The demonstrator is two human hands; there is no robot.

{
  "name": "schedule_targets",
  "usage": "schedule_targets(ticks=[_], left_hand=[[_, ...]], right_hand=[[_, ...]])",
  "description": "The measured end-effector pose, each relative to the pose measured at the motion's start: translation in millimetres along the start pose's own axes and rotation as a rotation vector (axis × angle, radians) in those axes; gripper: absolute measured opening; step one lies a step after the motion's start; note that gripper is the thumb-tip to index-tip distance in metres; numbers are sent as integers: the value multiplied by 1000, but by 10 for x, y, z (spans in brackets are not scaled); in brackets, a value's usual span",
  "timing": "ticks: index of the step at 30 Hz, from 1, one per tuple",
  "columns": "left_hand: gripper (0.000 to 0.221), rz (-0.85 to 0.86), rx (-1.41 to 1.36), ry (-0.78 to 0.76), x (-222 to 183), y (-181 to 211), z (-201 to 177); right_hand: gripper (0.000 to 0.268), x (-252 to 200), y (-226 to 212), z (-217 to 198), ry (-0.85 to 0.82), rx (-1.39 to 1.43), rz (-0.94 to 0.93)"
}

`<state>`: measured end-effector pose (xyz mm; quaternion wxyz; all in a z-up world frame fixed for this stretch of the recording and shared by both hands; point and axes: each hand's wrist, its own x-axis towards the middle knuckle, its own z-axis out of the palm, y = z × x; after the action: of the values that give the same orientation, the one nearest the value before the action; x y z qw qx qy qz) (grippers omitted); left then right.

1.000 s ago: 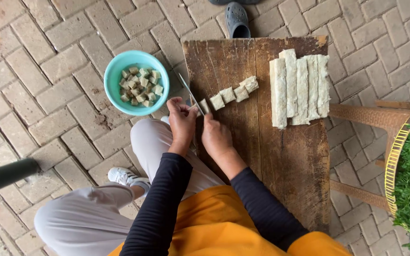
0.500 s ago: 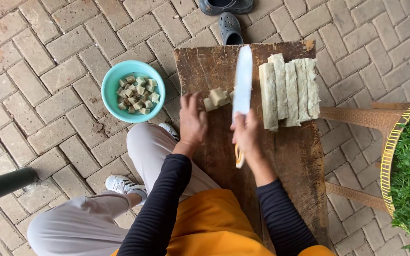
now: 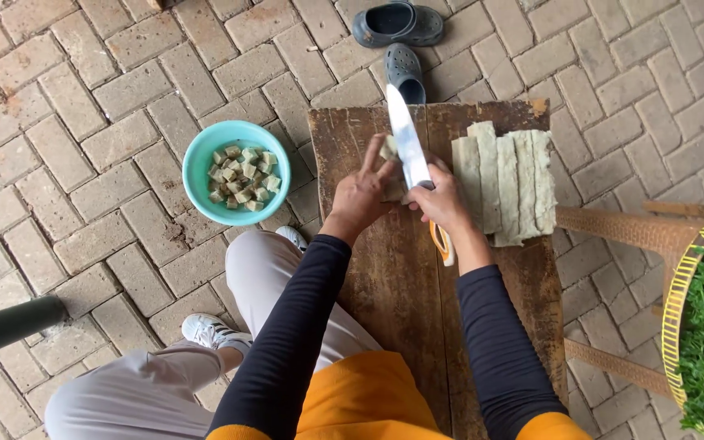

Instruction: Cutting blocks of tempeh into small cubes on a wooden board with a knife.

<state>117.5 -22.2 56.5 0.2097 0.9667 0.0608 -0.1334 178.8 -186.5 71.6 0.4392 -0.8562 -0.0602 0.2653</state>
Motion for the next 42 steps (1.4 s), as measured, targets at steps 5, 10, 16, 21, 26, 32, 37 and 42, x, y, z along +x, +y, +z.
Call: schedule_targets(ticks=[5, 10, 16, 21, 26, 32, 37, 42], left_hand=[[91, 129, -122, 14, 21, -150, 126], [67, 262, -209, 286, -153, -454, 293], [73, 233, -190, 457, -657, -1208, -258], [68, -25, -113, 331, -1057, -2143, -601], [99, -181, -260, 511, -1008, -3013, -138], [65, -355, -377, 484, -799, -3395, 125], [59, -398, -280, 465, -591, -3362, 201], [56, -258, -155, 456, -520, -3178, 401]], right_hand=[[24, 261, 366, -7, -115, 182, 4], [20, 356, 201, 126, -232, 311, -43], [23, 396, -558, 822, -361, 285, -256], [25, 684, -895, 1934, -548, 275, -249], [71, 735, -1167, 2390, -610, 273, -46], [52, 689, -743, 2193, -518, 339, -88], [32, 110, -882, 1550, -376, 408, -79], [17, -285, -500, 1011, -194, 539, -110]])
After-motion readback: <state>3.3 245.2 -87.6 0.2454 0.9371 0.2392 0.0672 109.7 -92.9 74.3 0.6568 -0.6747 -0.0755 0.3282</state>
